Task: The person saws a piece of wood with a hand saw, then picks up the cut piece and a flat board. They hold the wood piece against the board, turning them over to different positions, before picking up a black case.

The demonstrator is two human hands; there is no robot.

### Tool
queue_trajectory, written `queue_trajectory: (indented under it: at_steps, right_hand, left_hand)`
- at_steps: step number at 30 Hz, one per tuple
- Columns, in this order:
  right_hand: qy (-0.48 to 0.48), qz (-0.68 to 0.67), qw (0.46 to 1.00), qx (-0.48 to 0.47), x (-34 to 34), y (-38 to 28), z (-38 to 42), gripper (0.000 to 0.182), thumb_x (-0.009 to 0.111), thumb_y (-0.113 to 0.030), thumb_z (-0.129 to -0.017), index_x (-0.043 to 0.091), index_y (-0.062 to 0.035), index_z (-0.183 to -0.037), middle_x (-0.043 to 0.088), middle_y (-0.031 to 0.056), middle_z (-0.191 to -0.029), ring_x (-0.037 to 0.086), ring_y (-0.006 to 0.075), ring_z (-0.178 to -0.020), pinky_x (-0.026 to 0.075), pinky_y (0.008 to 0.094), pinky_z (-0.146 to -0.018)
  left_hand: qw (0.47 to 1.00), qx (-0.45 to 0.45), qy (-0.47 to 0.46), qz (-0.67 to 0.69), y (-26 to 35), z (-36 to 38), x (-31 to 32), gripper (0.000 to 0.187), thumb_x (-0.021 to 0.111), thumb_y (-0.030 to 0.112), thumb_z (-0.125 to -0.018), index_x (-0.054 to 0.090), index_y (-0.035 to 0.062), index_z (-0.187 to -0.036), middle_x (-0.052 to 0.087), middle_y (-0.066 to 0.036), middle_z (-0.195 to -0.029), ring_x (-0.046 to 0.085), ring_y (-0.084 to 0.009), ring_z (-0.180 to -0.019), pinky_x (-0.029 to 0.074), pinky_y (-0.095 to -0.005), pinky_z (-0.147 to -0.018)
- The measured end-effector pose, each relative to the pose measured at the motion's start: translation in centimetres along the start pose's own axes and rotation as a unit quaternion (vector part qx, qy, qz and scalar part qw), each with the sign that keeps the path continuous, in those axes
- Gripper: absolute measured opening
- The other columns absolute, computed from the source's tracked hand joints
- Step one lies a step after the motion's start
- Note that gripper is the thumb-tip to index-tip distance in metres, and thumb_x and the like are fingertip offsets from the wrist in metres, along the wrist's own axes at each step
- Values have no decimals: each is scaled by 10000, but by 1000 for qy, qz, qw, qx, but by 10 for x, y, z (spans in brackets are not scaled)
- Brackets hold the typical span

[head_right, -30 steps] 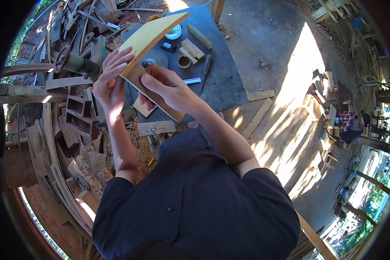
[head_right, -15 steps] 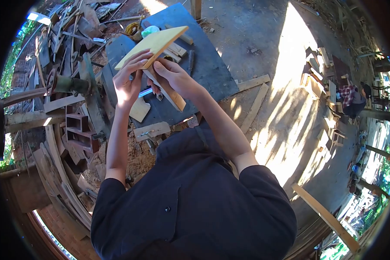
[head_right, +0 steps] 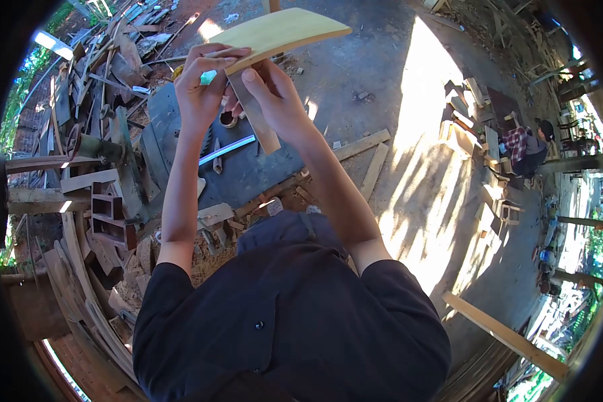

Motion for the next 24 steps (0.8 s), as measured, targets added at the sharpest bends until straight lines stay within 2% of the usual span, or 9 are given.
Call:
queue_trajectory:
  at_steps: [5, 6, 7, 9, 11, 14, 16, 19, 24]
  right_hand:
    - [-49, 12, 997, -67, 1, -37, 11, 314, 438, -288, -1082, 476, -6, -1214, 605, 87, -883, 597, 144, -719, 496, 285, -644]
    - [-48, 1, 996, -77, 0, -41, 16, 299, 453, -264, -1079, 464, -1, -1221, 587, 79, -876, 580, 125, -716, 483, 273, -634]
    - [-52, 3, 996, -79, 0, -43, 20, 299, 453, -264, -1079, 464, -1, -1221, 587, 79, -876, 580, 125, -716, 483, 273, -634]
    - [-32, 23, 994, -103, -4, -50, 30, 295, 448, -256, -1081, 458, -4, -1235, 575, 65, -892, 565, 113, -725, 477, 264, -644]
    - [-30, 6, 994, -103, -8, -51, 38, 297, 453, -253, -1079, 458, -3, -1240, 576, 60, -917, 561, 106, -739, 472, 256, -649]
    - [-4, -6, 997, -78, -16, -47, 45, 325, 452, -280, -1079, 459, 1, -1243, 579, 63, -931, 558, 104, -741, 465, 249, -646]
    - [41, 21, 997, -64, -25, -50, 49, 424, 399, -402, -1080, 497, 2, -1166, 614, 95, -846, 603, 146, -694, 494, 279, -615]
    - [62, 33, 996, -48, -34, -52, 54, 495, 363, -464, -1077, 530, 0, -1122, 612, 79, -807, 598, 135, -663, 481, 265, -581]
    - [111, 51, 992, -41, -49, -46, 56, 497, 366, -461, -1074, 571, -9, -1049, 607, 62, -766, 583, 125, -608, 456, 252, -524]
  left_hand:
    - [999, 8, 38, 35, 34, -12, 7, 229, 673, -149, -772, 696, 35, -905, 767, -65, -1023, 678, -220, -976, 556, -306, -804]
    - [997, -26, 36, 68, 40, -12, 11, 215, 667, -148, -786, 687, 34, -900, 764, -84, -1025, 686, -230, -969, 566, -319, -800]
    - [997, -23, 40, 67, 43, -11, 12, 215, 667, -148, -786, 687, 34, -900, 764, -84, -1025, 686, -230, -969, 566, -319, -800]
    - [998, 36, 48, 2, 59, -8, 16, 214, 661, -151, -790, 676, 32, -899, 761, -92, -1034, 687, -239, -982, 569, -331, -806]
    - [998, 44, 44, 2, 72, -6, 22, 218, 659, -157, -785, 662, 31, -895, 759, -94, -1038, 685, -249, -1002, 570, -330, -812]
    - [997, 66, 47, -16, 85, -2, 30, 228, 669, -160, -763, 652, 30, -887, 758, -96, -1039, 684, -258, -1008, 573, -330, -800]
    - [995, 80, 48, -34, 94, 0, 36, 234, 681, -158, -748, 642, 28, -885, 758, -98, -1038, 682, -269, -1014, 576, -331, -785]
    - [995, 83, 36, -41, 99, 3, 47, 256, 703, -146, -705, 638, 25, -883, 756, -99, -1034, 681, -275, -1012, 579, -334, -776]
    - [992, 100, 23, -75, 94, 10, 62, 289, 723, -117, -638, 634, 19, -877, 742, -96, -1087, 679, -280, -1019, 580, -341, -782]
Point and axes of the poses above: each hand's wrist, its own z-axis away from the middle knuckle, its own x-axis out of the palm, y = z × x, the point moved 10 cm from there along -z, towards the middle knuckle
